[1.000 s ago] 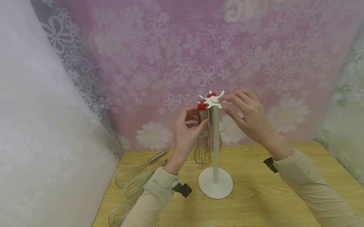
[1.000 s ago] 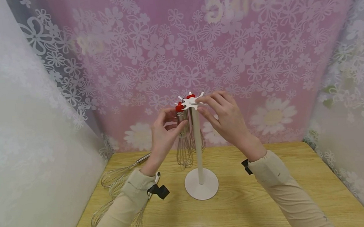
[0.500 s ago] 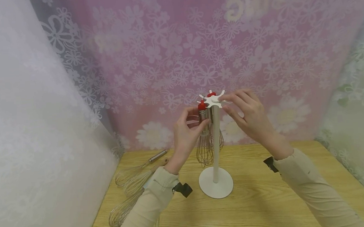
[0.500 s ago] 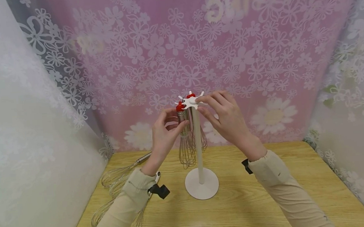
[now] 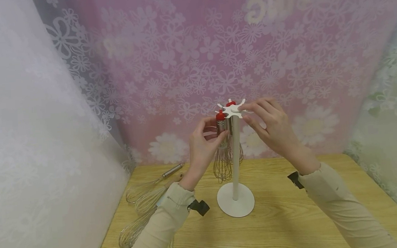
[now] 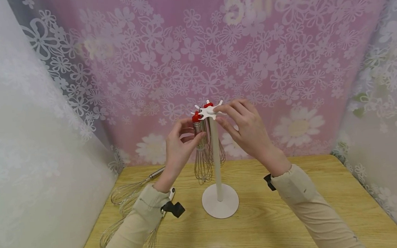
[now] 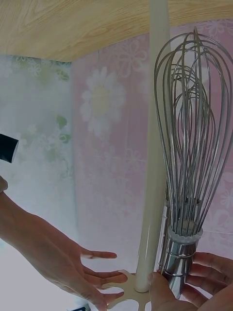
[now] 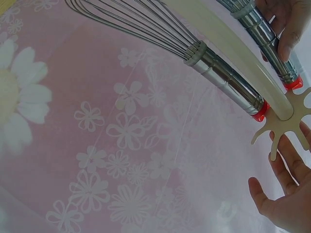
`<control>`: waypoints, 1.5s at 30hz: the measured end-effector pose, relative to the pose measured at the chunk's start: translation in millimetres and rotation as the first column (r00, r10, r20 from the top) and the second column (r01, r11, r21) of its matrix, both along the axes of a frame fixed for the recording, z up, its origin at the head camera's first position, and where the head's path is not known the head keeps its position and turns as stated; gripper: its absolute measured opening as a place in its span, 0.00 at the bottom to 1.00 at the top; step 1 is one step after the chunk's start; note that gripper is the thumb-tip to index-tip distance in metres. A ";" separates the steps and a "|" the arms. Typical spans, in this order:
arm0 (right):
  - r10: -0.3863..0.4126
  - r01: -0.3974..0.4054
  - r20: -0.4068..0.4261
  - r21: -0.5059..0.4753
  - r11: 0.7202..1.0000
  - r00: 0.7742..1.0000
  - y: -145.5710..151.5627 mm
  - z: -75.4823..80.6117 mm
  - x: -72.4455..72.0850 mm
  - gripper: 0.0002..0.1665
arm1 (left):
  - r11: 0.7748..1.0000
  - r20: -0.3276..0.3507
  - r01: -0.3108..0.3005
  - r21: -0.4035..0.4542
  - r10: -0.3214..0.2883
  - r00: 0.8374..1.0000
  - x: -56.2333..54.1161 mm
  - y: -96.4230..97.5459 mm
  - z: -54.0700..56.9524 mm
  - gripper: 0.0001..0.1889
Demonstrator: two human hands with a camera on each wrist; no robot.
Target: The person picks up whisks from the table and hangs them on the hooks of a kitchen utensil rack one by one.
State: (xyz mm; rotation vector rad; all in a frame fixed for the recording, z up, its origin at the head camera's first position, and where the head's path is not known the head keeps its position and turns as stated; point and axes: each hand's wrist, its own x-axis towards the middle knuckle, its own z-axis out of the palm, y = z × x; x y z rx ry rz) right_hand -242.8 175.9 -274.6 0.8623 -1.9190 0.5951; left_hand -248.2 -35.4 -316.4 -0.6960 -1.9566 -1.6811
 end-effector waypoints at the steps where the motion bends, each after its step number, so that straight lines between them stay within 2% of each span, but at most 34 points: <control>1: -0.002 0.002 0.001 0.000 1.000 1.000 0.1 0.0 0.1 0.32 | 1.000 0.003 0.000 0.000 0.000 1.000 0.1 -0.1 0.1 0.22; 11: -0.001 0.001 0.006 -0.005 1.000 1.000 0.5 0.9 1.3 0.32 | 1.000 -0.002 -0.008 -0.023 0.008 1.000 -1.4 -0.1 0.3 0.22; 30: -0.017 0.017 0.019 0.015 1.000 1.000 0.4 2.0 1.9 0.33 | 1.000 -0.014 0.009 -0.014 -0.009 1.000 -2.2 -3.4 -1.5 0.21; 37: -0.019 0.019 0.013 0.016 1.000 1.000 0.2 1.4 1.3 0.33 | 1.000 -0.003 0.011 0.009 -0.011 1.000 -2.1 -4.0 -2.2 0.20; 45: -0.015 0.015 0.010 0.009 1.000 1.000 -0.1 1.2 0.9 0.33 | 0.998 -0.022 0.017 0.056 -0.016 1.000 -3.9 -5.6 -4.2 0.15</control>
